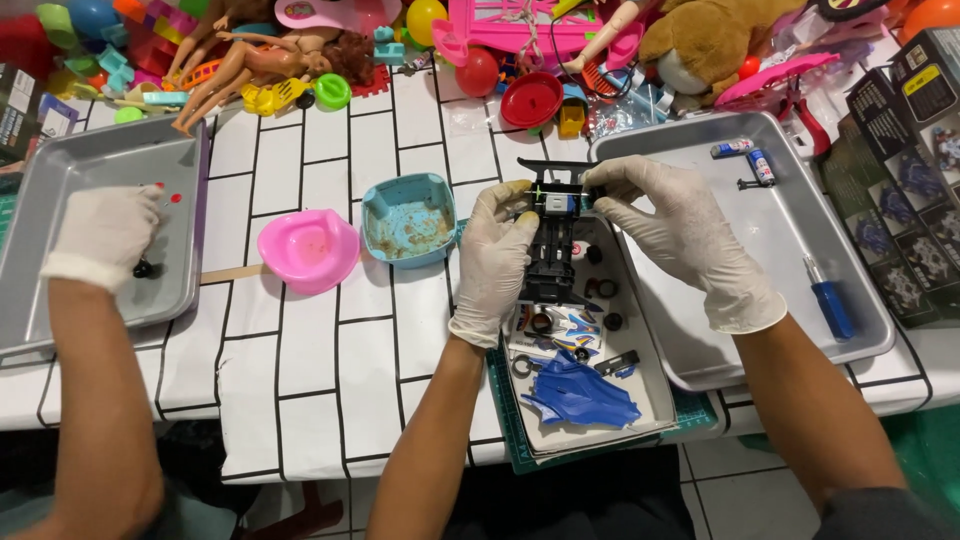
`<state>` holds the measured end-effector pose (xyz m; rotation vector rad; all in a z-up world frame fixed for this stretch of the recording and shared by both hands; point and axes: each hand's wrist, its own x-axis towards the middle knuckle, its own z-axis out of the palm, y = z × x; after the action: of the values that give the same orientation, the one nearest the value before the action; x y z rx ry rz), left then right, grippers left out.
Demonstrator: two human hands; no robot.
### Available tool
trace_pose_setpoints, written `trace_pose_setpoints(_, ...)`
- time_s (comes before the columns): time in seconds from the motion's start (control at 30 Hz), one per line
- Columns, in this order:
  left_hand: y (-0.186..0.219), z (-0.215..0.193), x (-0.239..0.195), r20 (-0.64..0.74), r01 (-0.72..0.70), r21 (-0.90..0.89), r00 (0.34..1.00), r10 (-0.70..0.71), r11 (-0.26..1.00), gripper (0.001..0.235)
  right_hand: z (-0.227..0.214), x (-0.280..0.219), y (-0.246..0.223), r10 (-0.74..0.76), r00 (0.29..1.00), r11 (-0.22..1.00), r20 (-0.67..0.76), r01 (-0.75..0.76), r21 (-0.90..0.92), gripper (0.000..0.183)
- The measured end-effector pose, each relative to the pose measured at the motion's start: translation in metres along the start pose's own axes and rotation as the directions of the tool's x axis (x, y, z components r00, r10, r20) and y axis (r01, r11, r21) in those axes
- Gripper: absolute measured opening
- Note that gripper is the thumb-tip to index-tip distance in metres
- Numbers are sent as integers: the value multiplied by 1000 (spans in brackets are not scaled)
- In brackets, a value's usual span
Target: The person assembles a toy car chassis by hand, attaching wheels, stickers, and other small components. They handle the black chassis, blue body parts, and various small pieces from a tray, fitting them together on a table covered with a checkered cloth.
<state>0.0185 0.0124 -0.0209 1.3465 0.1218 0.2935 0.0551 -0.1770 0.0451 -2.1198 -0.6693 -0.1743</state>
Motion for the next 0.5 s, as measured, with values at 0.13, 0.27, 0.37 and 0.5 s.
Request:
trace_pose_setpoints(0.13, -4, -2, 2, 0, -1, -9, 1000, 1, 1000, 34, 0, 0, 4, 7, 1000, 1000, 4, -7, 5, 24)
trace_pose_setpoints(0.27, -4, 1, -3, -22, -42, 3, 999, 42, 999, 30, 1, -1, 8, -9, 1000, 1000, -8, 9, -13, 22)
trace_pose_setpoints(0.37, 3, 3, -8, -33, -78, 15, 996, 78, 997, 28, 3, 0, 12, -7, 1000, 1000, -8, 7, -19, 22)
trace_pose_setpoints(0.5, 7, 6, -11, -42, -122, 23, 992, 122, 992, 27, 3, -1, 16, -2, 1000, 1000, -7, 2, -9, 19)
